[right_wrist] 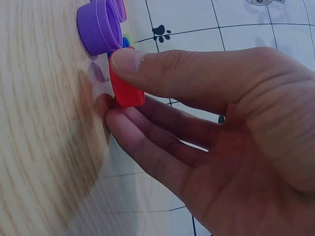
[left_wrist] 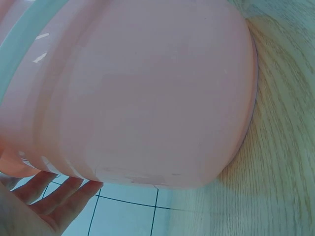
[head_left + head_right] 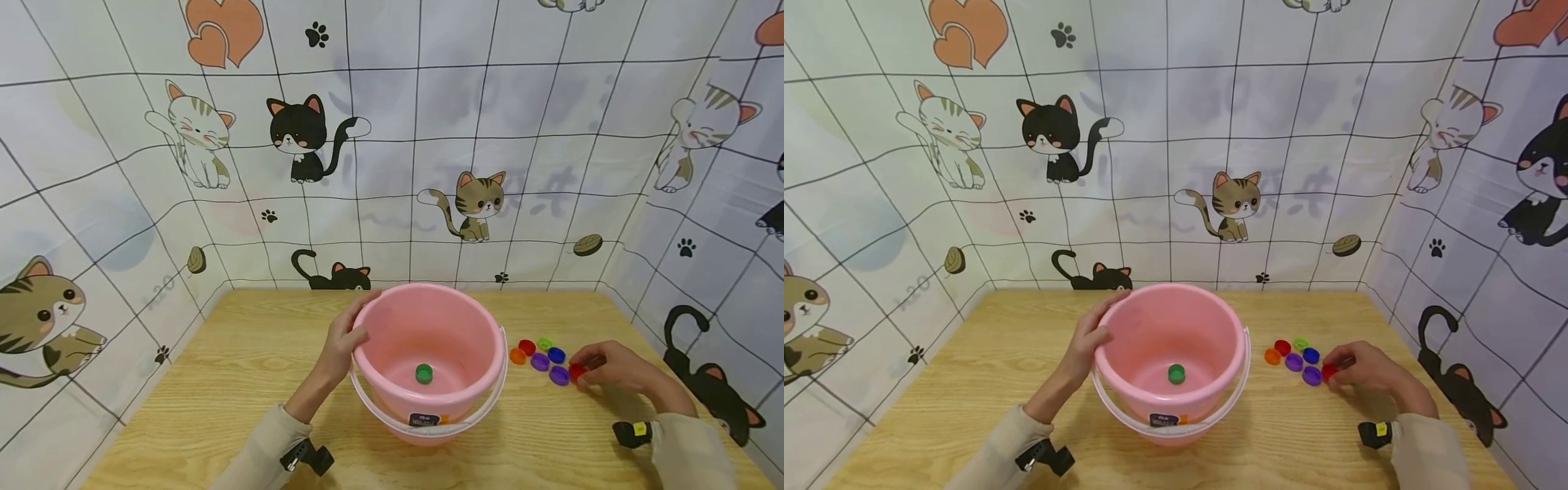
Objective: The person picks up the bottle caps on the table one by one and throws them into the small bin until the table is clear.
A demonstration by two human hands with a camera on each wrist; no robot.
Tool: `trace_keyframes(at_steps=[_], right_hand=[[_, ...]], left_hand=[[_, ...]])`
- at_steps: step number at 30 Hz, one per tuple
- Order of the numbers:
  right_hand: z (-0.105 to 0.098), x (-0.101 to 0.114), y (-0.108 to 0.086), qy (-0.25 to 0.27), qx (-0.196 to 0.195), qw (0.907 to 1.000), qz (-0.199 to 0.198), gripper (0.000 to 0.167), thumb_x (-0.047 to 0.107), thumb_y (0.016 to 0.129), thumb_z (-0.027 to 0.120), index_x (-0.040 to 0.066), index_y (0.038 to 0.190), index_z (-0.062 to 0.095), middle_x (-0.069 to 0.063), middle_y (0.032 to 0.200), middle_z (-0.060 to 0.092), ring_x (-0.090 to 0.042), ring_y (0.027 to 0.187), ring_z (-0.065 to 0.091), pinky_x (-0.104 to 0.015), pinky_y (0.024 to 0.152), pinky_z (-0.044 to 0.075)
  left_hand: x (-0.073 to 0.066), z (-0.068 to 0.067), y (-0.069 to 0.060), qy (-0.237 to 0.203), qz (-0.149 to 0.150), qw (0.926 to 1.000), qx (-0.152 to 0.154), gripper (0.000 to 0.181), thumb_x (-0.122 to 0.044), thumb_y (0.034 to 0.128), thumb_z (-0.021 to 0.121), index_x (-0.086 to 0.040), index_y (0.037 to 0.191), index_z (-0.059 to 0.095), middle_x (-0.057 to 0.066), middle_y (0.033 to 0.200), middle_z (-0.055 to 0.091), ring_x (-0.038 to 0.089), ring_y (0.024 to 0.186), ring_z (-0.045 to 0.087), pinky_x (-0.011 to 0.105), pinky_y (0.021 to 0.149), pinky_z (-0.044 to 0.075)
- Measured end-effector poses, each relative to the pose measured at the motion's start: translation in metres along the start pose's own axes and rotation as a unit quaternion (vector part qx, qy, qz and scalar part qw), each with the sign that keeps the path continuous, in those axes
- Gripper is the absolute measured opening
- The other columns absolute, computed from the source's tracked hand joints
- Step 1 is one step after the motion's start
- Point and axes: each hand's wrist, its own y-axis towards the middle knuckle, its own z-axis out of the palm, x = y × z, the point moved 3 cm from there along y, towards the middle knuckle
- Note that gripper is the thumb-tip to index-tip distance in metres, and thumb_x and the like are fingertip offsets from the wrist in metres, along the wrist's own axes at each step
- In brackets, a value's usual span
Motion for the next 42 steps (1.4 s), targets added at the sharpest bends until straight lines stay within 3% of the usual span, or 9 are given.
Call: trace_keyframes(at_steps=[13, 26, 42], right_hand=[[0.000, 0.000, 0.000, -0.018, -0.018, 0.9996, 0.011, 0.037, 0.010, 0.086, 0.080, -0.011, 0.114, 0.070, -0.015, 0.105, 0.074, -0.014, 0.089, 0.064, -0.019, 0.074, 0.053], [-0.002, 0.006, 0.000, -0.014, -0.014, 0.9993, 0.031, 0.041, 0.011, 0.086, 0.078, -0.008, 0.121, 0.068, -0.015, 0.111, 0.072, -0.024, 0.100, 0.064, -0.019, 0.076, 0.053], [-0.005, 0.024, -0.005, -0.010, -0.049, 0.9986, -0.018, 0.038, 0.013, 0.087, 0.076, -0.006, 0.119, 0.070, -0.012, 0.108, 0.074, -0.003, 0.087, 0.061, -0.021, 0.074, 0.053]], left_hand=[[-0.001, 0.001, 0.000, 0.000, 0.004, 1.0000, -0.001, 0.073, -0.011, 0.0792, 0.046, 0.000, 0.151, 0.047, 0.025, 0.141, 0.059, 0.043, 0.112, 0.062, 0.038, 0.084, 0.062], [0.001, 0.001, -0.001, -0.002, -0.001, 1.0000, -0.001, 0.074, -0.010, 0.0784, 0.046, -0.001, 0.152, 0.047, 0.025, 0.141, 0.059, 0.041, 0.113, 0.062, 0.038, 0.084, 0.063], [-0.003, 0.000, 0.000, -0.033, -0.027, 0.9991, 0.005, 0.076, -0.013, 0.0778, 0.050, -0.006, 0.154, 0.046, 0.023, 0.147, 0.055, 0.039, 0.120, 0.058, 0.031, 0.090, 0.059]])
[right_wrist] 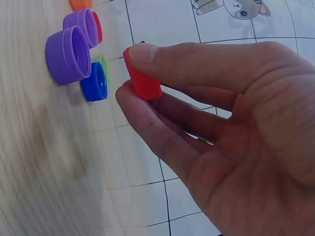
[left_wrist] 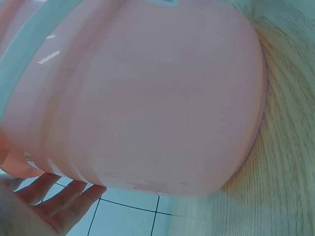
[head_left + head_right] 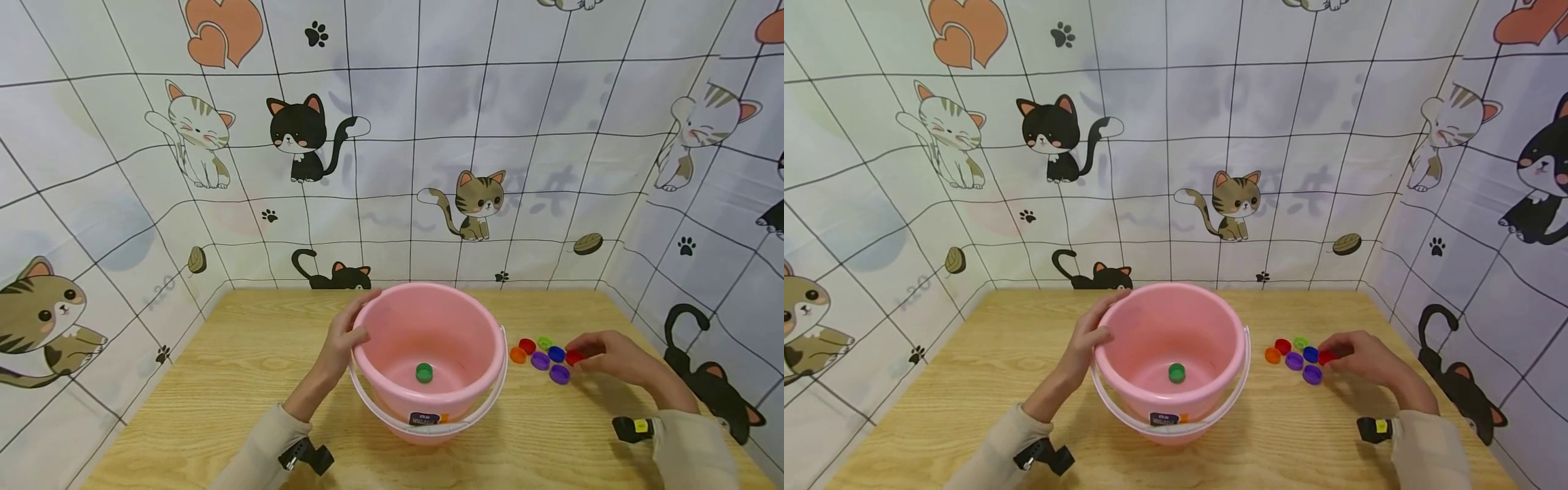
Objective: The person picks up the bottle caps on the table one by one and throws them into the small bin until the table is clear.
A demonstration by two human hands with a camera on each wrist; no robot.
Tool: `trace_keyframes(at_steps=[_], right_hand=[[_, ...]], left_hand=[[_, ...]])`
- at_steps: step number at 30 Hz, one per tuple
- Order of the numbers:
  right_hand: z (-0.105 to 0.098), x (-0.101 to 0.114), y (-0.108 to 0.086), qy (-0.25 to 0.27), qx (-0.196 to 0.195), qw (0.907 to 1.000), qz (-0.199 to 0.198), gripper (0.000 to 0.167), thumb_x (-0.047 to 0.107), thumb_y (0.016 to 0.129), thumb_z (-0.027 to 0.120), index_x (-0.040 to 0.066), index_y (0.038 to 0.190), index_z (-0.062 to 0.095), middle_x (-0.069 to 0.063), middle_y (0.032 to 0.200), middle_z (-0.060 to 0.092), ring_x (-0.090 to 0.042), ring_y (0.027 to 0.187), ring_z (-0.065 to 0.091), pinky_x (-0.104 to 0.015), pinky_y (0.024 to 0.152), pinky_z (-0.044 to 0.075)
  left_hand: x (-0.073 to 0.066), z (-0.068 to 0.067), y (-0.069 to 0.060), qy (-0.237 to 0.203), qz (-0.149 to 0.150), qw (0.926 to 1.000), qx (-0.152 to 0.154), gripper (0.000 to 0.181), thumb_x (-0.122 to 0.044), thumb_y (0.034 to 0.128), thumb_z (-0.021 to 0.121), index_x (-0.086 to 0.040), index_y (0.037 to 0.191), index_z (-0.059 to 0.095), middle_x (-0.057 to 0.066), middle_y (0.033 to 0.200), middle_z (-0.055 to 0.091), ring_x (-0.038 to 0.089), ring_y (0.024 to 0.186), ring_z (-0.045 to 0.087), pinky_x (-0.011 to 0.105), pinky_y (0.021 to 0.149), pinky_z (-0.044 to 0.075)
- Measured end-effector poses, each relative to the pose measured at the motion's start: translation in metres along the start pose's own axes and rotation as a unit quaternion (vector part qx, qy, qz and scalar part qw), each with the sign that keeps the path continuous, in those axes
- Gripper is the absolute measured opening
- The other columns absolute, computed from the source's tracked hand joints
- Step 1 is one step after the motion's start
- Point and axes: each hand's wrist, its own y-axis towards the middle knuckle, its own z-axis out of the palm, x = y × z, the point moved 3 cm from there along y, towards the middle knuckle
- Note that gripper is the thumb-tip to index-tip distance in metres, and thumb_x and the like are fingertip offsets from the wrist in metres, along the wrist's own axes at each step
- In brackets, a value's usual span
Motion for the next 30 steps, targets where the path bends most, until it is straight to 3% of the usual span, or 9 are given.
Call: trace_keyframes(at_steps=[10, 17, 26, 30], right_hand=[[-0.002, 0.008, 0.002, -0.006, -0.001, 1.0000, 0.001, 0.039, 0.013, 0.088, 0.076, -0.006, 0.121, 0.070, -0.012, 0.110, 0.074, -0.004, 0.091, 0.063, -0.020, 0.076, 0.054], [-0.001, 0.012, 0.003, 0.011, -0.001, 0.9999, -0.002, 0.040, 0.011, 0.089, 0.075, -0.008, 0.124, 0.067, -0.019, 0.115, 0.073, -0.026, 0.100, 0.069, -0.021, 0.075, 0.057], [0.000, 0.014, 0.002, 0.030, -0.003, 0.9995, -0.002, 0.040, 0.007, 0.092, 0.073, -0.009, 0.127, 0.065, -0.026, 0.121, 0.069, -0.034, 0.103, 0.071, -0.026, 0.077, 0.060], [0.000, 0.017, 0.003, 0.036, -0.003, 0.9993, -0.007, 0.039, 0.006, 0.091, 0.072, -0.010, 0.126, 0.065, -0.029, 0.123, 0.067, -0.038, 0.105, 0.071, -0.032, 0.079, 0.063]], left_hand=[[0.002, -0.001, 0.001, -0.023, -0.012, 0.9997, 0.007, 0.078, -0.012, 0.0768, 0.051, -0.005, 0.155, 0.045, 0.023, 0.149, 0.053, 0.031, 0.121, 0.058, 0.029, 0.091, 0.058], [0.003, 0.000, 0.001, -0.022, -0.011, 0.9997, 0.002, 0.080, -0.011, 0.0761, 0.050, -0.003, 0.155, 0.043, 0.023, 0.152, 0.051, 0.029, 0.124, 0.056, 0.026, 0.095, 0.055], [0.001, 0.001, 0.000, -0.024, -0.010, 0.9997, -0.006, 0.074, -0.013, 0.0796, 0.050, -0.008, 0.153, 0.047, 0.024, 0.146, 0.054, 0.038, 0.119, 0.059, 0.038, 0.089, 0.061], [0.001, 0.001, -0.001, -0.035, -0.006, 0.9994, -0.004, 0.066, -0.013, 0.0848, 0.050, -0.008, 0.150, 0.050, 0.023, 0.146, 0.053, 0.035, 0.120, 0.059, 0.039, 0.089, 0.061]])
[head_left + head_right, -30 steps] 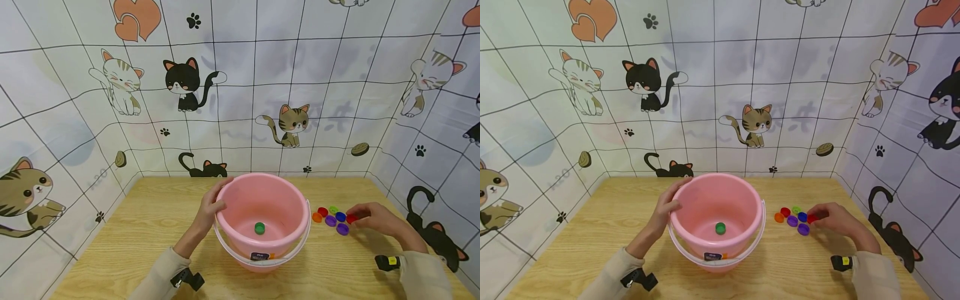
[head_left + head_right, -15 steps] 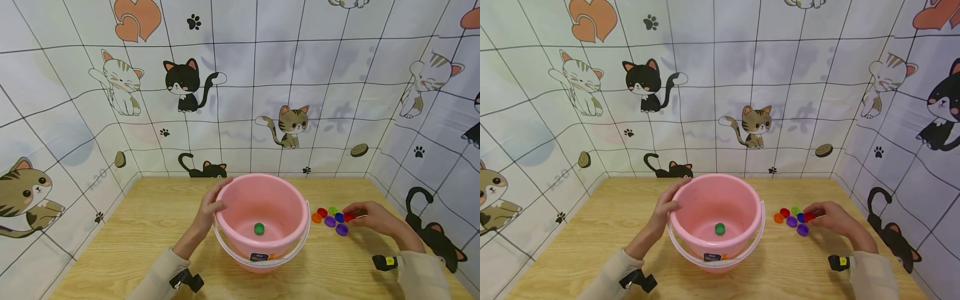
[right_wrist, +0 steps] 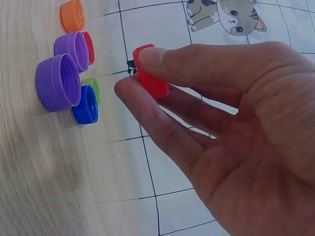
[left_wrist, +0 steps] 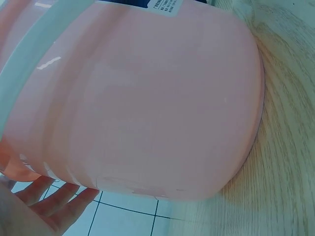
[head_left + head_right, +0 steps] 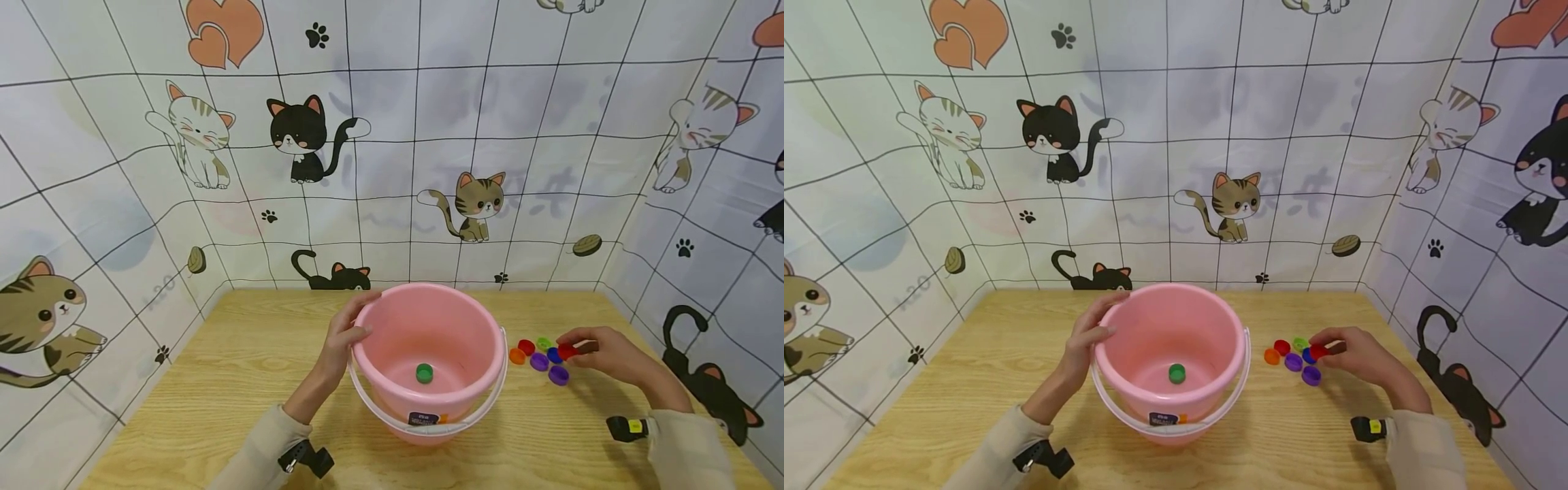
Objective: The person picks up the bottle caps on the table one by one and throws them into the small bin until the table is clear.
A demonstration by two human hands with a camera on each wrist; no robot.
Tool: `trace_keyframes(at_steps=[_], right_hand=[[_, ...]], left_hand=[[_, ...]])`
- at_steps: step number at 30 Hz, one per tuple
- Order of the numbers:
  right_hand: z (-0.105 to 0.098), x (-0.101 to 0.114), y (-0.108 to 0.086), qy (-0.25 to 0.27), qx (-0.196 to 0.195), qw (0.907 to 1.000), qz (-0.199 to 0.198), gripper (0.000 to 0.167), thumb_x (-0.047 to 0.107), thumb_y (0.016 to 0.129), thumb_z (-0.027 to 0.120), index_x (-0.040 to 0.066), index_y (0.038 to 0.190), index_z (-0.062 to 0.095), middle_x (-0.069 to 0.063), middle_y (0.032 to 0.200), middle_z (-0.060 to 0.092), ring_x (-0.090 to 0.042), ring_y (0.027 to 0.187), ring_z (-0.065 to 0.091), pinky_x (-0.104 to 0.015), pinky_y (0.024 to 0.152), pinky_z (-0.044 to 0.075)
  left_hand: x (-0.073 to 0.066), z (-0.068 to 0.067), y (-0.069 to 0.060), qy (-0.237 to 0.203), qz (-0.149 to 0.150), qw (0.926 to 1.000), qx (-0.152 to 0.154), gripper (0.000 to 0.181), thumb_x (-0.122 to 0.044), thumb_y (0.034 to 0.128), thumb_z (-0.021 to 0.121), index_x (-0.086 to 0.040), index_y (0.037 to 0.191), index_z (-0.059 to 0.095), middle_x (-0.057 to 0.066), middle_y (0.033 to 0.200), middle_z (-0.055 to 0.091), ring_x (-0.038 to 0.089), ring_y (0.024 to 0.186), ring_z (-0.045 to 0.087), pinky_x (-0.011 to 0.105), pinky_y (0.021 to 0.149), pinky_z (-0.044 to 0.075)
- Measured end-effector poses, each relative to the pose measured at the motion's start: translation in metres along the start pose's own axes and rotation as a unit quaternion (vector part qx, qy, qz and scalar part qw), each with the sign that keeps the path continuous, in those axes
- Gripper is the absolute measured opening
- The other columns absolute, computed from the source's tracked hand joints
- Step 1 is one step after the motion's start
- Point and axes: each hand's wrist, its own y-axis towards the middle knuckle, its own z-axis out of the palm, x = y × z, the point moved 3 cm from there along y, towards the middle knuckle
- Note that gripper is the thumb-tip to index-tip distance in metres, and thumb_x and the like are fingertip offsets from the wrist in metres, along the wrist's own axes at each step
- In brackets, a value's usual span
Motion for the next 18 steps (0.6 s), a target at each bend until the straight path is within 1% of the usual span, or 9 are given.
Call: trace_keyframes(at_steps=[3, 5, 8, 10, 12, 14, 18], right_hand=[[0.0006, 0.0014, 0.0004, 0.001, -0.001, 1.0000, -0.005, 0.039, 0.006, 0.091, 0.072, -0.010, 0.126, 0.065, -0.029, 0.122, 0.068, -0.036, 0.104, 0.072, -0.029, 0.078, 0.062], [0.0011, 0.0020, 0.0007, 0.003, 0.000, 1.0000, -0.009, 0.039, 0.005, 0.091, 0.071, -0.010, 0.126, 0.065, -0.027, 0.121, 0.069, -0.034, 0.103, 0.072, -0.026, 0.077, 0.061], [0.0017, 0.0034, 0.0011, 0.000, 0.000, 0.9999, -0.012, 0.039, 0.005, 0.089, 0.072, -0.009, 0.125, 0.065, -0.024, 0.119, 0.071, -0.032, 0.102, 0.072, -0.023, 0.076, 0.059], [0.0020, 0.0046, 0.0014, -0.004, 0.000, 0.9999, -0.013, 0.039, 0.005, 0.088, 0.073, -0.009, 0.124, 0.066, -0.022, 0.118, 0.072, -0.031, 0.102, 0.071, -0.022, 0.076, 0.058], [0.0024, 0.0059, 0.0017, -0.010, -0.003, 0.9998, -0.015, 0.039, 0.005, 0.087, 0.074, -0.008, 0.123, 0.067, -0.021, 0.117, 0.072, -0.031, 0.102, 0.071, -0.021, 0.076, 0.058], [0.0027, 0.0066, 0.0021, -0.016, -0.006, 0.9997, -0.016, 0.039, 0.005, 0.087, 0.074, -0.007, 0.123, 0.068, -0.020, 0.117, 0.073, -0.031, 0.103, 0.070, -0.021, 0.075, 0.058], [0.0031, 0.0077, 0.0029, -0.022, -0.014, 0.9995, -0.019, 0.038, 0.006, 0.087, 0.075, -0.007, 0.122, 0.068, -0.021, 0.117, 0.073, -0.035, 0.105, 0.070, -0.020, 0.075, 0.057]], left_hand=[[0.0006, 0.0008, 0.0007, -0.003, 0.004, 1.0000, 0.003, 0.061, -0.014, 0.0883, 0.051, -0.006, 0.149, 0.051, 0.021, 0.149, 0.051, 0.031, 0.120, 0.060, 0.037, 0.089, 0.061], [0.0005, 0.0013, 0.0007, 0.003, 0.007, 1.0000, 0.003, 0.059, -0.016, 0.0904, 0.052, -0.006, 0.148, 0.052, 0.020, 0.151, 0.050, 0.031, 0.119, 0.061, 0.038, 0.088, 0.062], [-0.0006, 0.0024, 0.0005, 0.009, 0.013, 0.9999, 0.004, 0.058, -0.018, 0.0919, 0.056, -0.005, 0.148, 0.051, 0.021, 0.150, 0.051, 0.037, 0.120, 0.061, 0.048, 0.086, 0.062], [-0.0014, 0.0029, -0.0001, 0.009, 0.014, 0.9999, 0.004, 0.059, -0.020, 0.0914, 0.059, -0.005, 0.148, 0.051, 0.022, 0.149, 0.052, 0.043, 0.121, 0.060, 0.057, 0.085, 0.061], [-0.0021, 0.0033, -0.0006, 0.007, 0.014, 0.9999, 0.004, 0.061, -0.020, 0.0902, 0.061, -0.005, 0.148, 0.051, 0.022, 0.148, 0.052, 0.047, 0.123, 0.059, 0.062, 0.084, 0.059], [-0.0024, 0.0035, -0.0010, 0.007, 0.015, 0.9999, 0.003, 0.062, -0.019, 0.0890, 0.061, -0.005, 0.148, 0.051, 0.023, 0.147, 0.053, 0.048, 0.123, 0.058, 0.062, 0.084, 0.059], [-0.0026, 0.0037, -0.0014, 0.014, 0.017, 0.9998, 0.000, 0.063, -0.019, 0.0875, 0.060, -0.003, 0.148, 0.051, 0.024, 0.146, 0.054, 0.046, 0.120, 0.060, 0.057, 0.083, 0.061]])
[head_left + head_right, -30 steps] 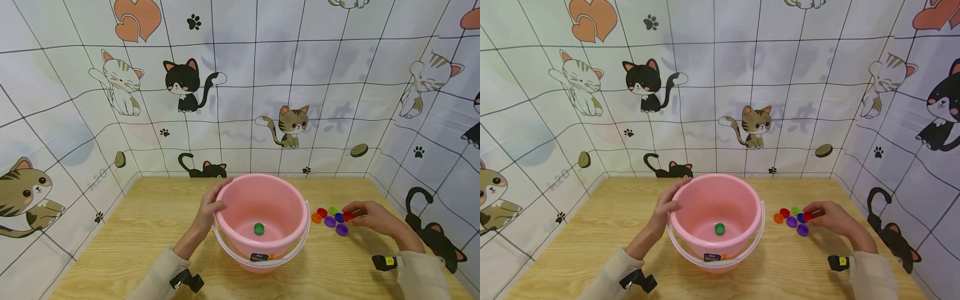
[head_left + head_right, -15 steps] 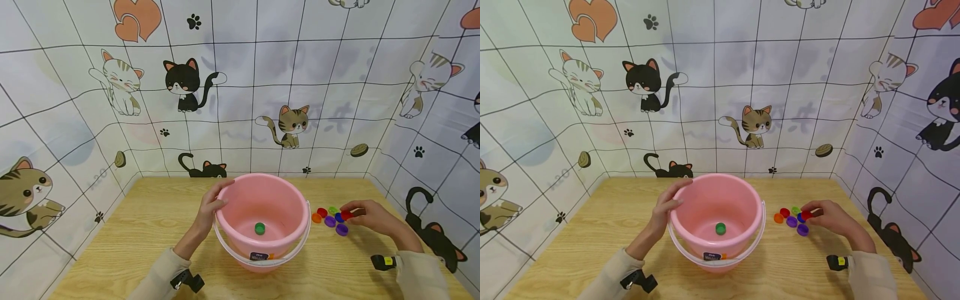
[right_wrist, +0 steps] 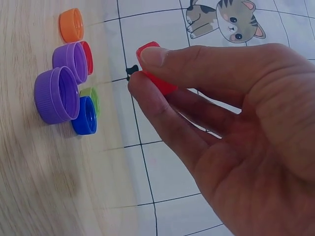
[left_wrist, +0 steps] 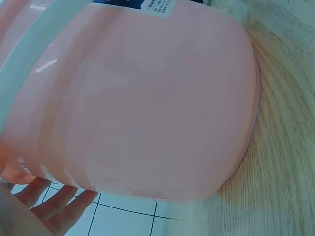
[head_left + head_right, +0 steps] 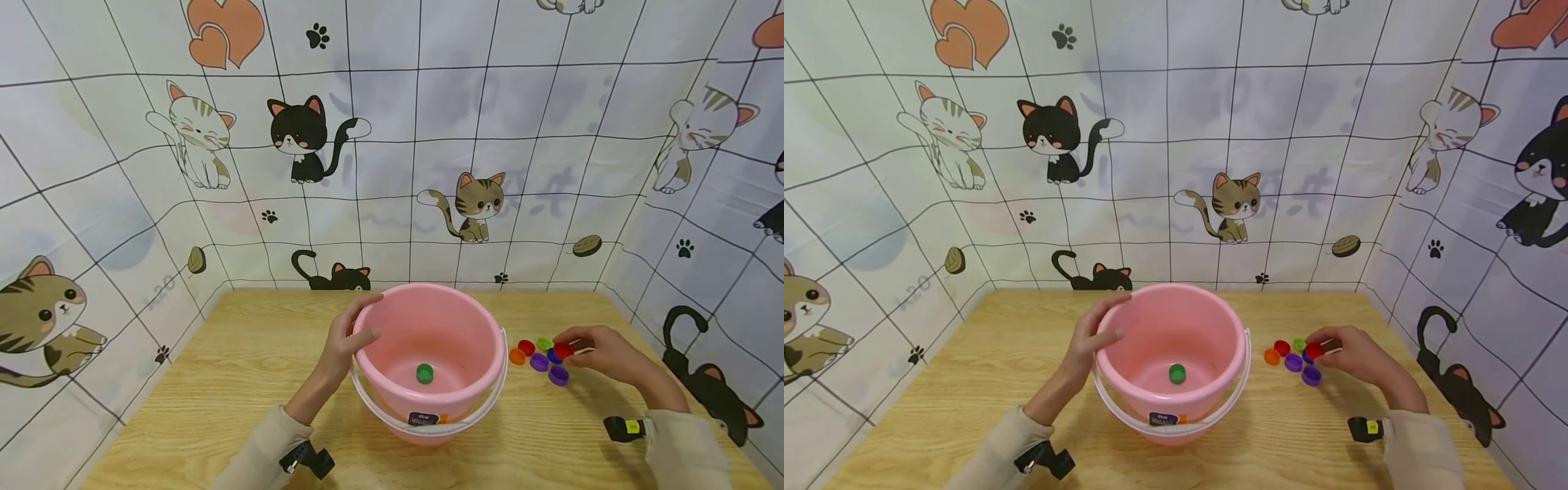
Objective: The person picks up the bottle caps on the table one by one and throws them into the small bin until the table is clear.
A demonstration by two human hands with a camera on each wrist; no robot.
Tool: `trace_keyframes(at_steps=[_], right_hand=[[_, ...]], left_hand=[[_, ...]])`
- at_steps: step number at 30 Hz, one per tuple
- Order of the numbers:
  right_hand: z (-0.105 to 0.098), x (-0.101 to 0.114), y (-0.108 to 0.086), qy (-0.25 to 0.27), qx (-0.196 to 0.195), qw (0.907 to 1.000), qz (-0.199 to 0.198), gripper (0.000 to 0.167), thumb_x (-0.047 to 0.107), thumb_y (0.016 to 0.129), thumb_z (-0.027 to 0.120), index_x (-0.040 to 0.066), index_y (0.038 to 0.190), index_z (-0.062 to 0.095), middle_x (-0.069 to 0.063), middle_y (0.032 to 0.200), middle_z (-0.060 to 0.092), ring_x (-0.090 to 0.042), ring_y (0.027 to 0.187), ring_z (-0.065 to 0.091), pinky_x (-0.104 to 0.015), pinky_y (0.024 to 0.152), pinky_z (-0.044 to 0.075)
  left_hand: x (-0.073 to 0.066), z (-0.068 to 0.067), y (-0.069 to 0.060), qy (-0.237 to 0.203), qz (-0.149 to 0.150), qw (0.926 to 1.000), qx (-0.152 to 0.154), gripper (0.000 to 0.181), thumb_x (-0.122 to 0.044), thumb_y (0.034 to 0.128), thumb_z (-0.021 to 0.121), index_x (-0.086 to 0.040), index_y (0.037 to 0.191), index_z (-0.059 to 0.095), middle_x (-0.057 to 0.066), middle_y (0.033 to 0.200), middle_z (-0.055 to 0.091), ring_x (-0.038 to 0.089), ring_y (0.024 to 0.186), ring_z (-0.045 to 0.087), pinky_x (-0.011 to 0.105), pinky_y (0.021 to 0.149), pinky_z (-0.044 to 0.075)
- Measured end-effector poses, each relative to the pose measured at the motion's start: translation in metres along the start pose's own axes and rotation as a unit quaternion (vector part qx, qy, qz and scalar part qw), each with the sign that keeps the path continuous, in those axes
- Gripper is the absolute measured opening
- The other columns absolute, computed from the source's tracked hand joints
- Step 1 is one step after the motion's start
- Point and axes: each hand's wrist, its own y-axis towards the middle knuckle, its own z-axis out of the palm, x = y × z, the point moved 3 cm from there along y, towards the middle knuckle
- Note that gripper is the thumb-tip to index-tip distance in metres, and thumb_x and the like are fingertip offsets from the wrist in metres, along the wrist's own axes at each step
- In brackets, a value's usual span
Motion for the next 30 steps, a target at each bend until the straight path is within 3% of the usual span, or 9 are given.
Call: trace_keyframes(at_steps=[11, 30], right_hand=[[0.002, 0.006, 0.001, -0.002, -0.011, 0.9999, -0.003, 0.042, 0.007, 0.089, 0.074, -0.009, 0.127, 0.066, -0.028, 0.123, 0.069, -0.042, 0.108, 0.070, -0.034, 0.080, 0.064], [0.001, 0.017, 0.004, -0.010, -0.007, 0.9998, -0.017, 0.039, 0.006, 0.090, 0.074, -0.009, 0.125, 0.067, -0.027, 0.119, 0.071, -0.039, 0.103, 0.072, -0.035, 0.079, 0.064]], left_hand=[[-0.002, 0.000, -0.002, 0.008, -0.006, 0.9999, -0.011, 0.064, -0.017, 0.0852, 0.058, -0.005, 0.147, 0.052, 0.023, 0.144, 0.056, 0.047, 0.119, 0.060, 0.059, 0.082, 0.061], [-0.001, 0.001, -0.002, 0.005, 0.001, 0.9999, -0.012, 0.063, -0.018, 0.0862, 0.058, -0.005, 0.147, 0.052, 0.024, 0.145, 0.055, 0.050, 0.120, 0.060, 0.061, 0.082, 0.060]])
